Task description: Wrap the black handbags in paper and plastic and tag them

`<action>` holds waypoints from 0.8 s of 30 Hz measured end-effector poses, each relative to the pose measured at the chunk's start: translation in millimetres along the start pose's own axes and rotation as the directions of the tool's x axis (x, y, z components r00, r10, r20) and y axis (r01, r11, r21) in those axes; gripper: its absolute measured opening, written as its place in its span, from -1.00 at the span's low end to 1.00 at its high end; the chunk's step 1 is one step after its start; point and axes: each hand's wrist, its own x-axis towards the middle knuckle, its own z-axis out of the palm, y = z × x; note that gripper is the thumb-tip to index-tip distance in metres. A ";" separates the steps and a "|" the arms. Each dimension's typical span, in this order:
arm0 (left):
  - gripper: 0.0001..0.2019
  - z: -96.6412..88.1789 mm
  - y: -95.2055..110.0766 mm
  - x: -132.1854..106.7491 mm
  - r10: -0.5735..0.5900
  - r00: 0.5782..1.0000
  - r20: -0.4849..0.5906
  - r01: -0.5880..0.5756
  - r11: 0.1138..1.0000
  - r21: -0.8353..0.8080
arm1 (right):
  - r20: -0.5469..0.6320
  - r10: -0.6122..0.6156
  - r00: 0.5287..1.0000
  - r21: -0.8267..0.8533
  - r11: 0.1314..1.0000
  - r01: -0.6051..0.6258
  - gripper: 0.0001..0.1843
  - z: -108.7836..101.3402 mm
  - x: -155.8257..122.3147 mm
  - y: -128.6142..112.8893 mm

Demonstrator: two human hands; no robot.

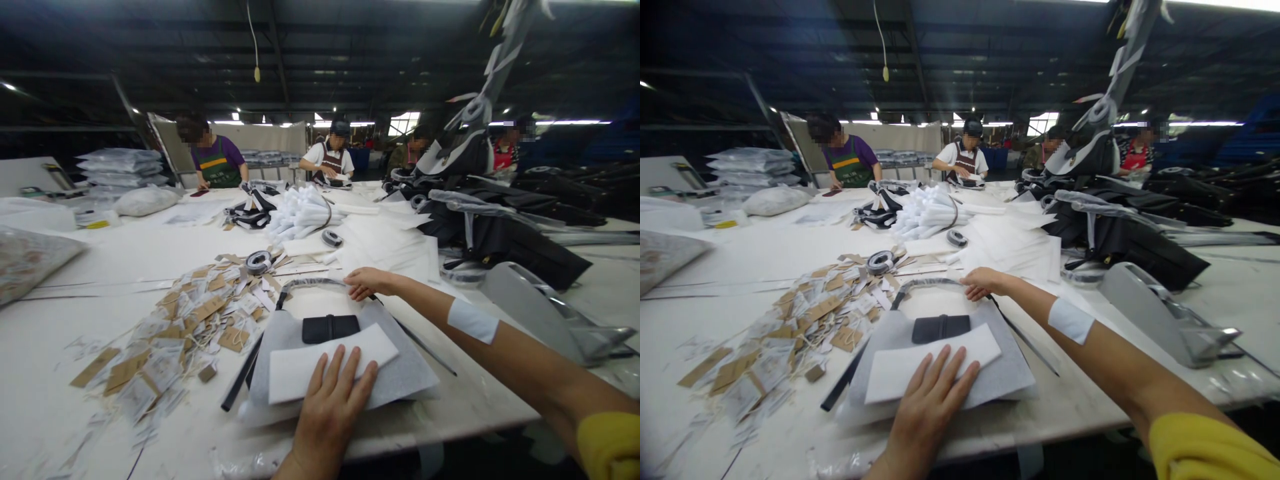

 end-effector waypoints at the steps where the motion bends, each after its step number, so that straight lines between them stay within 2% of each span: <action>1: -0.60 -0.2 0.1 0.1 0.002 1.000 0.003 -0.002 1.000 0.001 | -0.013 0.014 1.000 -0.034 0.999 -0.014 -0.57 0.7 -0.2 1.8; 7: -0.61 -2.6 0.8 1.8 -0.015 1.000 0.013 0.015 1.000 -0.008 | -0.099 0.047 0.994 -0.308 0.948 -0.076 -0.74 15.3 3.0 0.0; 10: -0.60 -2.2 0.4 2.2 -0.010 1.000 0.003 0.010 1.000 -0.010 | -0.134 0.053 0.990 -0.352 0.931 -0.097 -0.70 19.3 6.1 -4.8; 15: -0.60 -1.8 0.8 1.7 -0.013 1.000 0.017 0.013 1.000 -0.010 | -0.185 0.018 0.983 -0.242 0.968 -0.063 -0.81 11.2 6.3 -0.9; 20: -0.59 -2.7 0.9 1.9 -0.015 0.999 0.047 0.016 1.000 -0.022 | -0.277 -0.094 0.956 -0.037 0.996 0.087 -0.72 -1.6 -7.6 4.5; 24: -0.59 -2.0 -2.0 2.5 0.007 0.999 0.039 -0.006 0.999 -0.037 | -0.315 -0.181 0.932 0.098 0.970 0.221 -0.66 -4.2 -34.1 2.3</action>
